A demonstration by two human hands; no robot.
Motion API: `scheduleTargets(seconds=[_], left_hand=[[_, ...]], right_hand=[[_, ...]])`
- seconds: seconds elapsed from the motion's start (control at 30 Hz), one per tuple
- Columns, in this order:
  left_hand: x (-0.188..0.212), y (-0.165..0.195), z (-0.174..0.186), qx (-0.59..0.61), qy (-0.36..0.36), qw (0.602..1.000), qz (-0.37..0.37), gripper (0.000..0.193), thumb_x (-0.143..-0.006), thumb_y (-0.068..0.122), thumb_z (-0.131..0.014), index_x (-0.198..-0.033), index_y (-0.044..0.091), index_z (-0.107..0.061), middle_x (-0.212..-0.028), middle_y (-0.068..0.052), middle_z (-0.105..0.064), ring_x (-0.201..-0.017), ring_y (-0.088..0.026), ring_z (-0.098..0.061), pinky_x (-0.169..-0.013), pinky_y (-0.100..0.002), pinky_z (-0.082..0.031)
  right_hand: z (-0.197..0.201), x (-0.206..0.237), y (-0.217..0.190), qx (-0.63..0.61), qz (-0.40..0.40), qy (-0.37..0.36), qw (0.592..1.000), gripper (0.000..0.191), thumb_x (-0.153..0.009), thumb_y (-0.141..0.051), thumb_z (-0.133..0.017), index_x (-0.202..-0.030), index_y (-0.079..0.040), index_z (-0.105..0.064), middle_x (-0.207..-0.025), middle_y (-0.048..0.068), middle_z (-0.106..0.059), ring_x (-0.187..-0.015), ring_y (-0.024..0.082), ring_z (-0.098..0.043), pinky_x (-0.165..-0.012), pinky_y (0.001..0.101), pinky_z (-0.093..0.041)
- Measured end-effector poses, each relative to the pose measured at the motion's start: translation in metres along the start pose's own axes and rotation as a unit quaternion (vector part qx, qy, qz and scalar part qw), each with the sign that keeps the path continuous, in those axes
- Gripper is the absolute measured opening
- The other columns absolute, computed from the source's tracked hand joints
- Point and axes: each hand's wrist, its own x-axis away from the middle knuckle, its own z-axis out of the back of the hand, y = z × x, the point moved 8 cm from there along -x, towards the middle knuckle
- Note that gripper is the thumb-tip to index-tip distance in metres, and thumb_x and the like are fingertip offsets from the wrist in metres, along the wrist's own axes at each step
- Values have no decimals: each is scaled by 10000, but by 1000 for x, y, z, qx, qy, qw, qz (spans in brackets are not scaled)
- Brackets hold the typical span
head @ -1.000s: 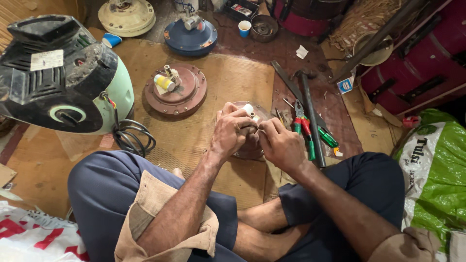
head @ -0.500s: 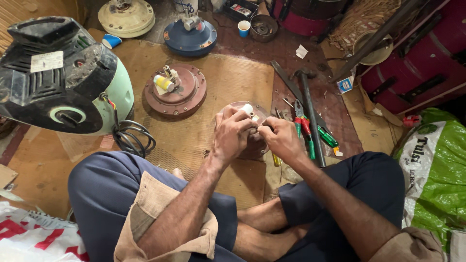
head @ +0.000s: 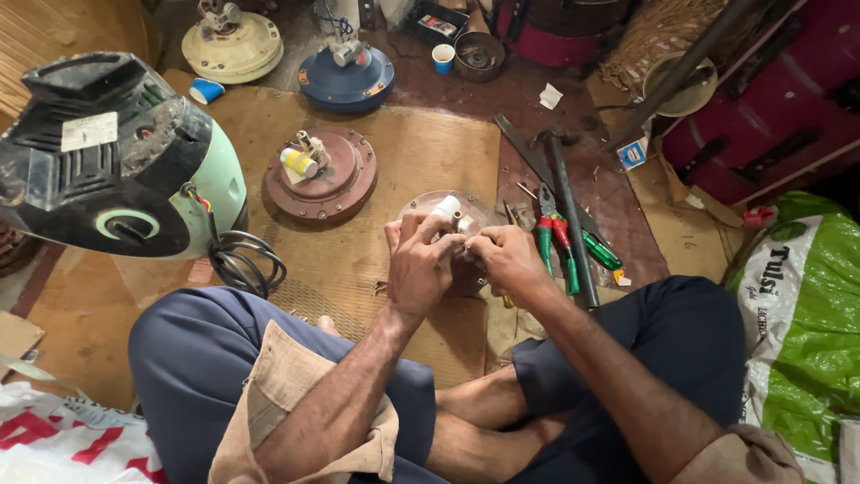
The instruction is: The person sits on the floor repairing electric water pump units. They handle a pump end bell and capacitor, position a white component on the pump housing, and use a screwdriver to tighten screws on the assembly, at one point using pliers, then continue fastening the part to the pump cover.
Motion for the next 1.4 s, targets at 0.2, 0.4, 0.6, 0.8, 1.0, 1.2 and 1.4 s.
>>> scheduleTargets(seconds=[0.2, 0.4, 0.6, 0.8, 1.0, 1.2, 1.4], left_hand=[[-1, -14, 1, 42, -66, 996, 52, 290, -681, 53, -754, -923, 201, -814, -1131, -27, -629, -1153, -282, -513, -941, -453, -356], [-5, -17, 12, 61, -40, 995, 72, 183, -684, 244, -878, -836, 176, -801, -1144, -36, -617, -1147, -286, -488, -928, -472, -342], [-1, -22, 13, 7, -33, 993, 111, 188, -699, 266, -886, -743, 132, -762, -1040, -14, -631, -1134, -272, -508, -942, -489, -336], [-2, -25, 7, -11, -31, 991, 129, 209, -663, 140, -798, -867, 141, -750, -1119, -60, -576, -1152, -292, -505, -949, -493, -350], [-4, -19, -2, 6, -32, 994, 103, 394, -644, 72, -734, -1029, 158, -736, -1184, -72, -562, -1184, -307, -497, -962, -493, -348], [-4, -16, -6, -11, -43, 994, 99, 418, -639, 71, -732, -1051, 143, -722, -1211, -83, -552, -1200, -309, -481, -973, -483, -346], [-7, -9, -3, -12, -33, 996, 81, 357, -620, 97, -761, -973, 151, -759, -1178, -95, -548, -1172, -313, -475, -948, -482, -336]], right_hand=[[17, 7, 15, -76, 18, 38, 996, 332, -1005, -285, -616, -897, -4, -756, -608, 71, -587, -419, 140, -481, -378, 321, -373], [23, 22, -14, 105, 253, 131, 953, 209, -844, -100, -693, -1041, -46, -734, -977, 105, -764, -852, 203, -749, -762, 326, -578], [13, 23, -31, 110, 323, 168, 925, 216, -830, -78, -725, -1039, -27, -741, -1013, 137, -751, -925, 240, -737, -788, 336, -572], [1, 0, -10, -20, 149, 118, 982, 190, -878, -108, -695, -1033, -20, -759, -830, 51, -775, -718, 124, -727, -650, 282, -578], [0, -6, 1, -101, 99, 122, 982, 141, -851, -96, -743, -961, -11, -768, -702, 31, -696, -527, 72, -581, -435, 249, -442], [-11, -14, 18, -250, 16, 56, 967, 87, -871, -99, -732, -874, -18, -701, -659, 11, -628, -436, 80, -498, -316, 261, -332], [-18, -10, 18, -266, -10, 1, 964, 105, -900, -118, -711, -868, -19, -690, -663, -5, -584, -427, 70, -459, -317, 264, -296]])
